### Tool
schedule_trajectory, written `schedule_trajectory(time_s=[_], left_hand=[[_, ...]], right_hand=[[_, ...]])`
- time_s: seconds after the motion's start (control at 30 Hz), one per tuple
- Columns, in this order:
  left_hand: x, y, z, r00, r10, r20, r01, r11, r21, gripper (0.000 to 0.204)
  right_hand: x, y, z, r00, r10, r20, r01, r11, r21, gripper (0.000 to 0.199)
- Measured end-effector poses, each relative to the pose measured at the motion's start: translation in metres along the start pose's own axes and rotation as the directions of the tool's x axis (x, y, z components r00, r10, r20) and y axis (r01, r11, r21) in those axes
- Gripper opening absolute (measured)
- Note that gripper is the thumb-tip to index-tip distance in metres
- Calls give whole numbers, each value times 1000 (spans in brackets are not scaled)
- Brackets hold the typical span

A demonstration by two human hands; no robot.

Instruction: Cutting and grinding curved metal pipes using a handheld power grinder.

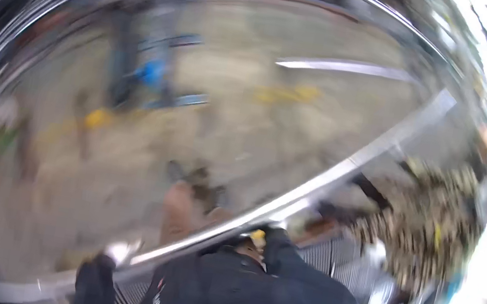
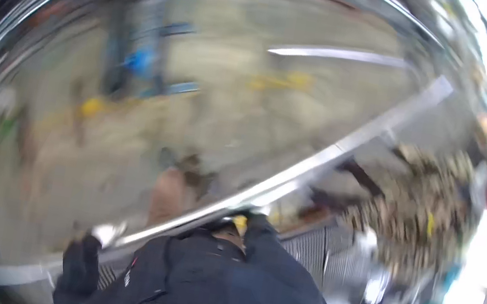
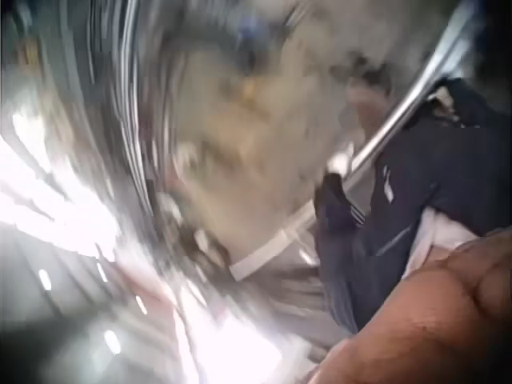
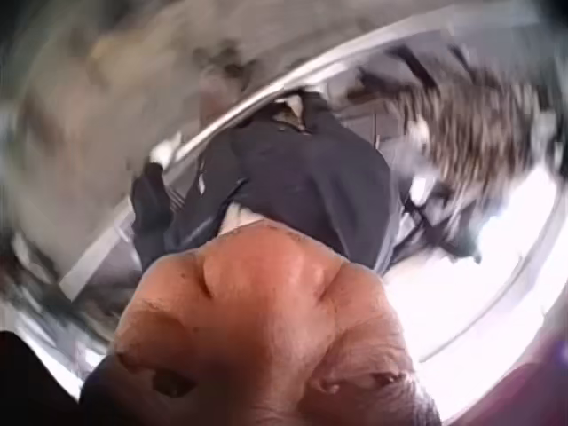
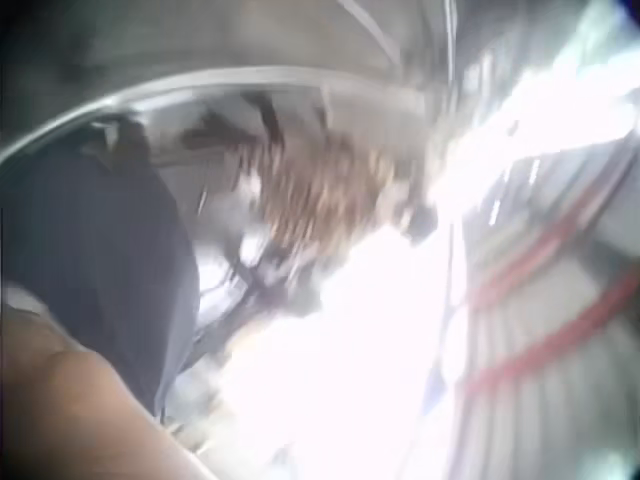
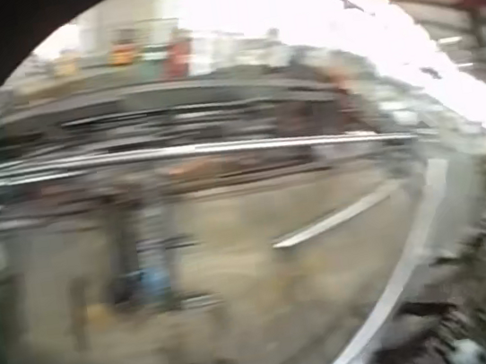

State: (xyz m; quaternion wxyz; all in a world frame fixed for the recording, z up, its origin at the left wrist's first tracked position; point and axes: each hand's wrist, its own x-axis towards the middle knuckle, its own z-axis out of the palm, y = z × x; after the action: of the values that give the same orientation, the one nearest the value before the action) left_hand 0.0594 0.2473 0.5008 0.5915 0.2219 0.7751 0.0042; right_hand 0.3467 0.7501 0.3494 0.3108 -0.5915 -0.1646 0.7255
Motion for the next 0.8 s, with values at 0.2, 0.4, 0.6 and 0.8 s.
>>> schedule_trajectory(time_s=[0.2, 0.4, 0.6, 0.8], left_hand=[[77, 49, -138, 949, -258, 180, 269, 962, -37, 103], [79, 48, -204, 973, -222, 56, 224, 974, -37, 102], [84, 81, -317, 956, -274, 102, 279, 960, -31, 83], [147, 131, -388, 970, -197, 142, 211, 974, -87, 91]], right_hand=[[78, 55, 50, 990, 139, 33, -142, 938, 316, 60], [139, 68, 63, 957, 173, 232, -254, 885, 390, 55], [115, -5, 188, 977, 175, 120, -183, 982, 54, 58], [156, -99, 200, 992, 106, 74, -106, 994, -10, 62]])
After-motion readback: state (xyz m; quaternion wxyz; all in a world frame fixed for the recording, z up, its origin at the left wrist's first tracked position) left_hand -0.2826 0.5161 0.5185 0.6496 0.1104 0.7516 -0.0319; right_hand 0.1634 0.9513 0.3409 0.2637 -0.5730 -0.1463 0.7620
